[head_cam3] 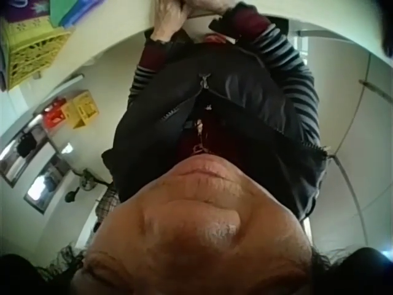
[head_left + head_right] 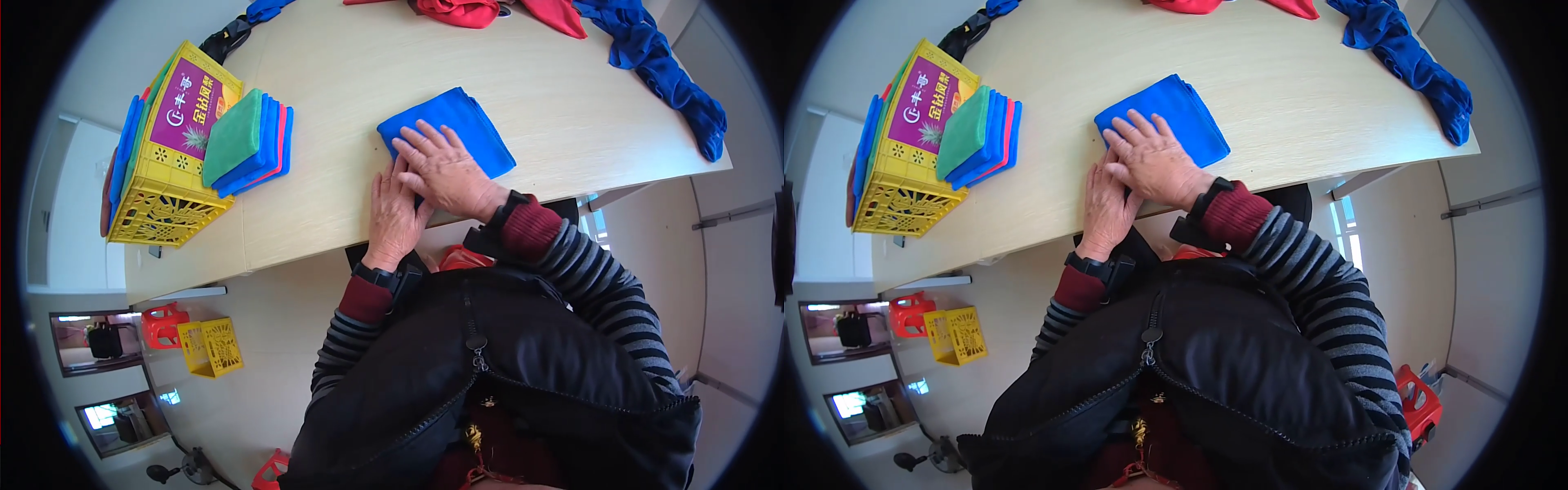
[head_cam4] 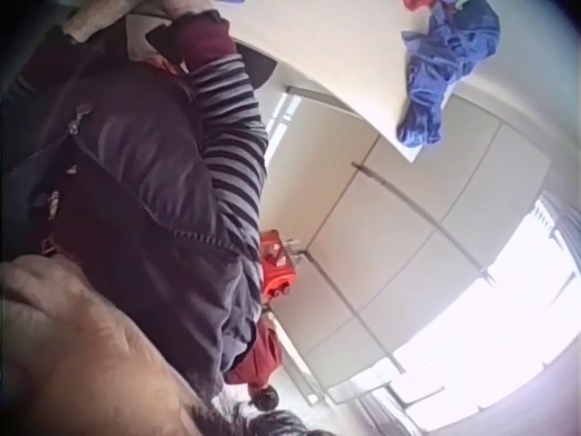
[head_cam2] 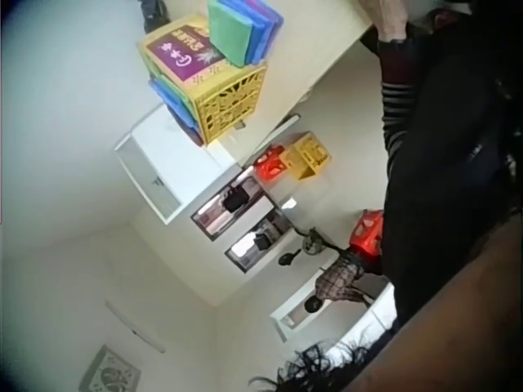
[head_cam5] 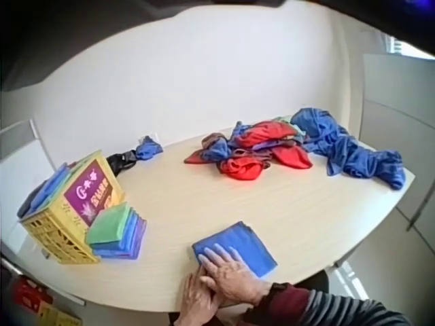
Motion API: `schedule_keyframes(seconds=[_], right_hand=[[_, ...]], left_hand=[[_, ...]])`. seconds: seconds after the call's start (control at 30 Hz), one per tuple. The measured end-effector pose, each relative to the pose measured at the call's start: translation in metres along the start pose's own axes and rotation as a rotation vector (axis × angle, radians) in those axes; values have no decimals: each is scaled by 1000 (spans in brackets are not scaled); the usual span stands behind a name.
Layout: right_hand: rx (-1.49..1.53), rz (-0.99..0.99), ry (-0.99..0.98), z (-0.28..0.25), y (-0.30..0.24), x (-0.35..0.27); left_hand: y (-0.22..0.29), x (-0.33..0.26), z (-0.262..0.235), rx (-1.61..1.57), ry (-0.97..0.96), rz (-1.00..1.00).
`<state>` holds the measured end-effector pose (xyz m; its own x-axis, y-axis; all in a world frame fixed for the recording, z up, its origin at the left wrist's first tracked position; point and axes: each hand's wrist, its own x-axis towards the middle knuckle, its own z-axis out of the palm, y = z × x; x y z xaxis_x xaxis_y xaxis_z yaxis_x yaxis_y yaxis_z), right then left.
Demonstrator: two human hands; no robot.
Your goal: The person folds a blue cloth by hand, places it on a stack, and then picks up a red cloth from a pile. They spread the red cloth out, fold it into a smaller square, and place it on the table.
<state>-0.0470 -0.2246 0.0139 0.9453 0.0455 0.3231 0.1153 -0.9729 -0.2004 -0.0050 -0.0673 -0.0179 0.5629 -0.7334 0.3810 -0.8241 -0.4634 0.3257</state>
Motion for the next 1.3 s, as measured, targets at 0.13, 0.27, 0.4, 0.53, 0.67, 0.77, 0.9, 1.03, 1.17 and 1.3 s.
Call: schedule_keyframes(seconds=[0.13, 0.27, 0.4, 0.53, 0.67, 0.77, 0.9, 1.03, 1.17, 1.3], right_hand=[[84, -23, -21, 13, 3, -1], [28, 22, -20, 10, 23, -4], [-56, 63, -27, 4, 41, -7], [-121, 93, -42, 2, 54, -11], [-150, 138, -59, 0, 64, -15], [-151, 180, -70, -2, 75, -20], [-191, 241, -87, -10, 86, -22], [-294, 249, -77, -19, 83, -17], [-167, 166, -30, -22, 50, -2], [83, 39, -28, -4, -2, 9]], left_hand=[[-1, 1, 6, 27, 17, -13], [3, 3, 0, 39, -13, 5], [1, 0, 1, 116, 10, 29], [1, 0, 1, 97, 19, 31], [1, -2, 1, 86, 18, 27], [1, -3, 1, 83, 16, 18], [-2, -5, 0, 44, 17, 11], [-4, -7, 0, 42, 63, 30], [-1, -10, 1, -235, 238, -78], [-6, -15, 9, -125, 337, -34]])
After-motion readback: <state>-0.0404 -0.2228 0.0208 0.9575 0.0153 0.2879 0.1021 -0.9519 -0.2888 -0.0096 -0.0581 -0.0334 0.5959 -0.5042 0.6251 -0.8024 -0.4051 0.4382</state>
